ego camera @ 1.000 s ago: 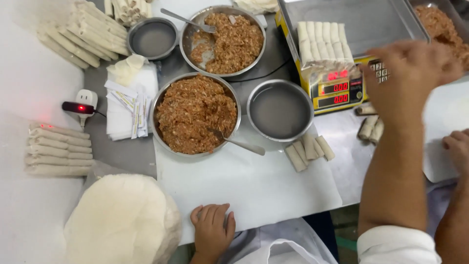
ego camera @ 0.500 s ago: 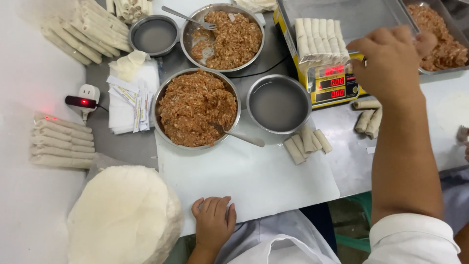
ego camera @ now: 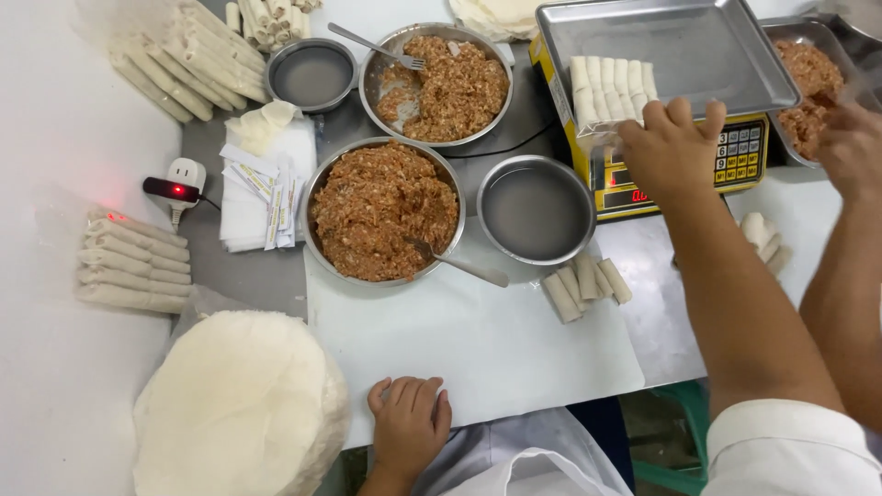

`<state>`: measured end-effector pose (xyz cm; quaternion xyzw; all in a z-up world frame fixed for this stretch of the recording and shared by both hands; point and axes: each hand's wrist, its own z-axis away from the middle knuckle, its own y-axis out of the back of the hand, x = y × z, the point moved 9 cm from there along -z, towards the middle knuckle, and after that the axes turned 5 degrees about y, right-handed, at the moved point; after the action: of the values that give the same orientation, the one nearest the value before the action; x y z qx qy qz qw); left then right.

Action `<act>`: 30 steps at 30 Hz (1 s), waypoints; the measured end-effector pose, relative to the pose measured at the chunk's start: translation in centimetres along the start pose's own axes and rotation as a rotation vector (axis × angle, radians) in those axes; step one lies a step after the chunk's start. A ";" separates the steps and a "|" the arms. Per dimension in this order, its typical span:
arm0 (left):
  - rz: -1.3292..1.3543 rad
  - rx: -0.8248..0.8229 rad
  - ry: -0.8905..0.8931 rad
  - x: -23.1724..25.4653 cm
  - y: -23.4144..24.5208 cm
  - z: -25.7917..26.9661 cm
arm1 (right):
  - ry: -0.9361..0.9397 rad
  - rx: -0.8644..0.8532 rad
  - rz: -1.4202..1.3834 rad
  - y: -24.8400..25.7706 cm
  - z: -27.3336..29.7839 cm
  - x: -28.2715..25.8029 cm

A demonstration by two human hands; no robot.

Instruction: Packing handmade spring rolls into plastic sleeves at a food production station.

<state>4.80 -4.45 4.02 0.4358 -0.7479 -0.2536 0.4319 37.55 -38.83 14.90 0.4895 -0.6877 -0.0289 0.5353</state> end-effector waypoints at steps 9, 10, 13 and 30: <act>-0.005 0.042 -0.037 0.5 0.9 -0.3 | 0.154 -0.295 0.013 3.0 -4.4 8.2; 0.003 0.030 -0.040 0.5 1.0 -0.3 | 0.166 -0.072 0.157 5.9 -4.9 9.1; 0.011 0.032 -0.047 0.6 1.2 -0.5 | 0.058 -0.162 -0.144 7.7 -7.4 11.3; 0.429 -0.101 -0.084 -1.7 3.6 3.3 | 0.232 -0.482 -1.108 37.1 -17.3 -15.0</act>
<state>0.83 -1.18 4.38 0.2336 -0.8271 -0.2112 0.4656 26.20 -0.58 32.56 0.6394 -0.2425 -0.4040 0.6076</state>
